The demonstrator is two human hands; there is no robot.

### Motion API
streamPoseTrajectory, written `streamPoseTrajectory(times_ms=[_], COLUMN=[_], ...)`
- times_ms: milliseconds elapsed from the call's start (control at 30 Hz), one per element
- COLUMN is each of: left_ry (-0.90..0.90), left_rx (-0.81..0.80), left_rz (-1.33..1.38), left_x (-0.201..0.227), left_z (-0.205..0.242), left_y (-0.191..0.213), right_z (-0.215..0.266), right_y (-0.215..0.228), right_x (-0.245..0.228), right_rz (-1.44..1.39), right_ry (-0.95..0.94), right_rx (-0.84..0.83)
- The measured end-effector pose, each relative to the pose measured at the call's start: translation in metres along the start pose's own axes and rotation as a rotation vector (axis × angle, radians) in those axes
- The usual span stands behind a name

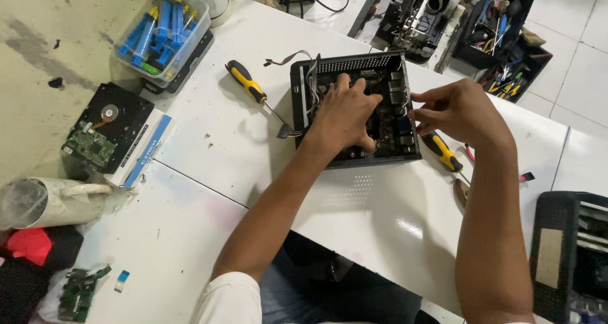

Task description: The person connects wires to a motherboard, places the motherboard into a computer case, and then cleans the inside of the case with a brush. The person handles the motherboard, wires, and computer case throughout the task.

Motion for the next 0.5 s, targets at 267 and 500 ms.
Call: streamPoseTrajectory(times_ms=[267, 500], left_ry=[-0.048, 0.113], left_rx=[-0.124, -0.069], left_rz=[0.105, 0.382], left_x=[0.001, 0.027], left_z=[0.011, 0.017], left_y=[0.008, 0.012], right_z=[0.013, 0.020], right_y=[-0.003, -0.002], right_x=[-0.020, -0.021], right_rz=[-0.016, -0.043], right_ry=[-0.124, -0.152], right_rx=[-0.083, -0.153])
Point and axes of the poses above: each hand's wrist, its own z-axis away from the middle knuckle, its own y-axis out of the back of the hand, x = y × z, the point moved 4 cm from there along -z, towards the middle knuckle, and after that the axes turned 8 degrees about -x, right-handed, at the moved point
